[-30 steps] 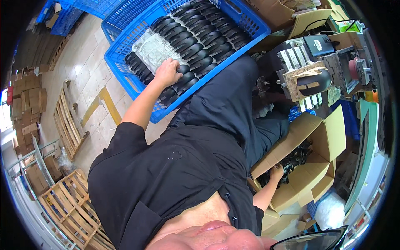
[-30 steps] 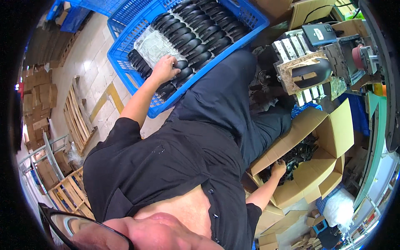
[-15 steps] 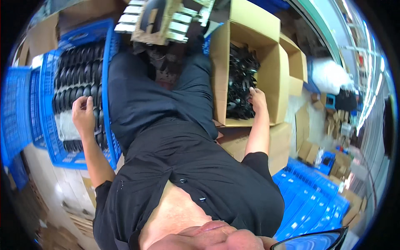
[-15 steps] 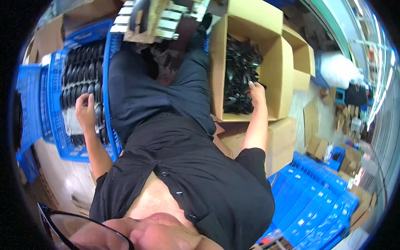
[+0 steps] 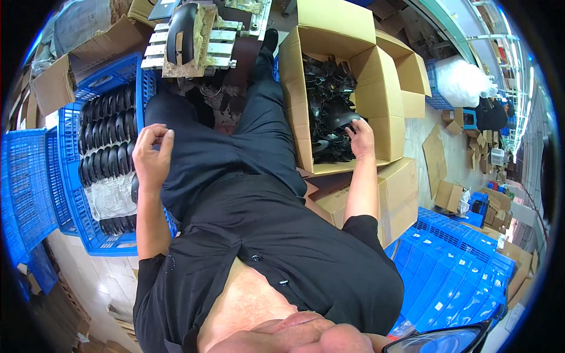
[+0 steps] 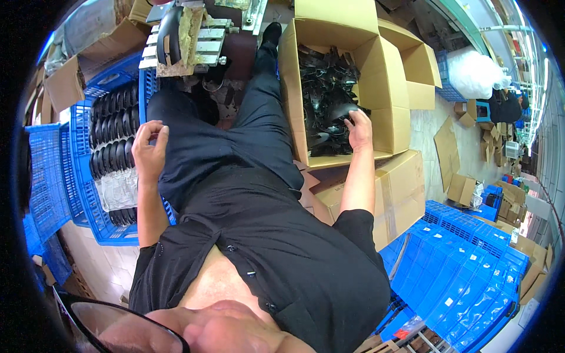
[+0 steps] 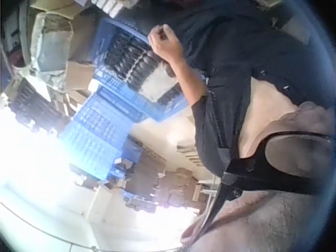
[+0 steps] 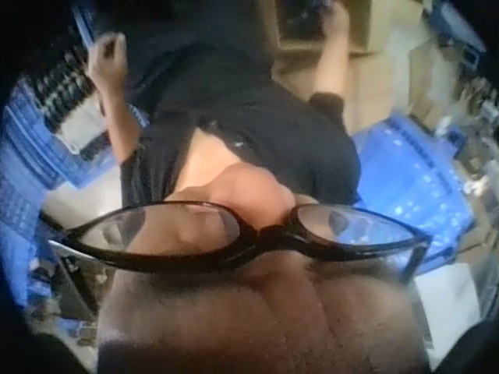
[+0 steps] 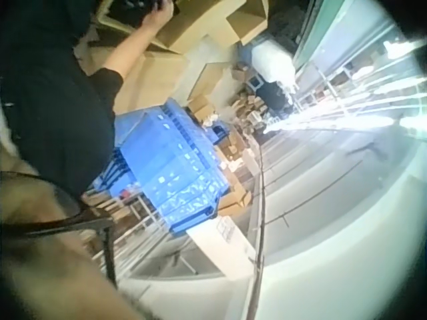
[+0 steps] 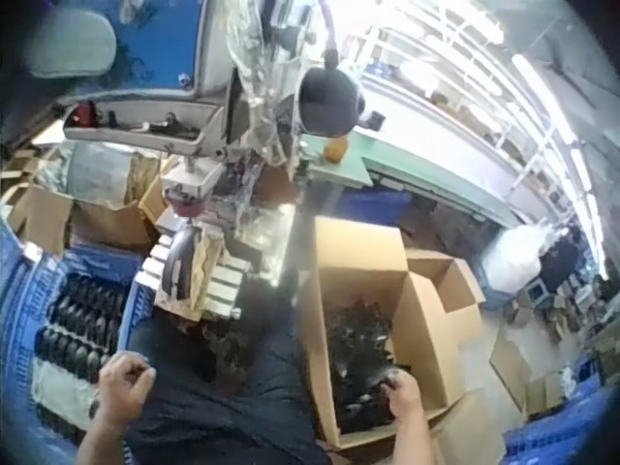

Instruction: Operating a manual heat press or similar machine to process small black plastic components in a factory.

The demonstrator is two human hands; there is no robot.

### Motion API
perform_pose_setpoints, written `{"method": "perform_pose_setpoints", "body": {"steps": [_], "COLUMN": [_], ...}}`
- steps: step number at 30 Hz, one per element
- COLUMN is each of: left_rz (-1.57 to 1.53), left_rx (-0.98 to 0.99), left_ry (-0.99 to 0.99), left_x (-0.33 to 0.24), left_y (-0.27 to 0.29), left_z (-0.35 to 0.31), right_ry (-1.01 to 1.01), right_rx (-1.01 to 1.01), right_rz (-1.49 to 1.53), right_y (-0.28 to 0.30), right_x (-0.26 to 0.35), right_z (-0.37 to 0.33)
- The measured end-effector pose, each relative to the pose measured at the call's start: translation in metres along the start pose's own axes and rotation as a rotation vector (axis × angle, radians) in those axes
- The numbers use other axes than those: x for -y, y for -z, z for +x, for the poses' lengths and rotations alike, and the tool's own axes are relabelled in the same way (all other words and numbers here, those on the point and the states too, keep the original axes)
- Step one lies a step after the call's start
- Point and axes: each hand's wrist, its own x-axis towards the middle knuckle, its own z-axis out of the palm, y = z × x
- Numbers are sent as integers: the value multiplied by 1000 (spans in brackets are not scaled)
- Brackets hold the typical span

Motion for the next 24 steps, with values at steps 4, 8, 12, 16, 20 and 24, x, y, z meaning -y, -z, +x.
{"method": "perform_pose_setpoints", "body": {"steps": [4,8,12,16,20,24], "left_rz": [-61,-102,-149,-174,-224,-188], "left_rx": [62,150,388,434,328,277], "left_ry": [-23,17,-164,-280,-156,-195], "left_x": [-9,-29,-70,-97,-98,-99], "left_y": [-12,-26,-37,-54,-51,-44], "left_z": [-3,-5,15,29,37,51], "right_ry": [-46,9,-47,-173,-63,41], "right_rx": [-111,309,711,894,899,784], "right_rz": [157,389,290,267,325,233], "right_y": [2,-48,-162,-243,-293,-311], "right_x": [2,24,63,61,66,66], "right_z": [6,-16,-65,-91,-102,-105]}}
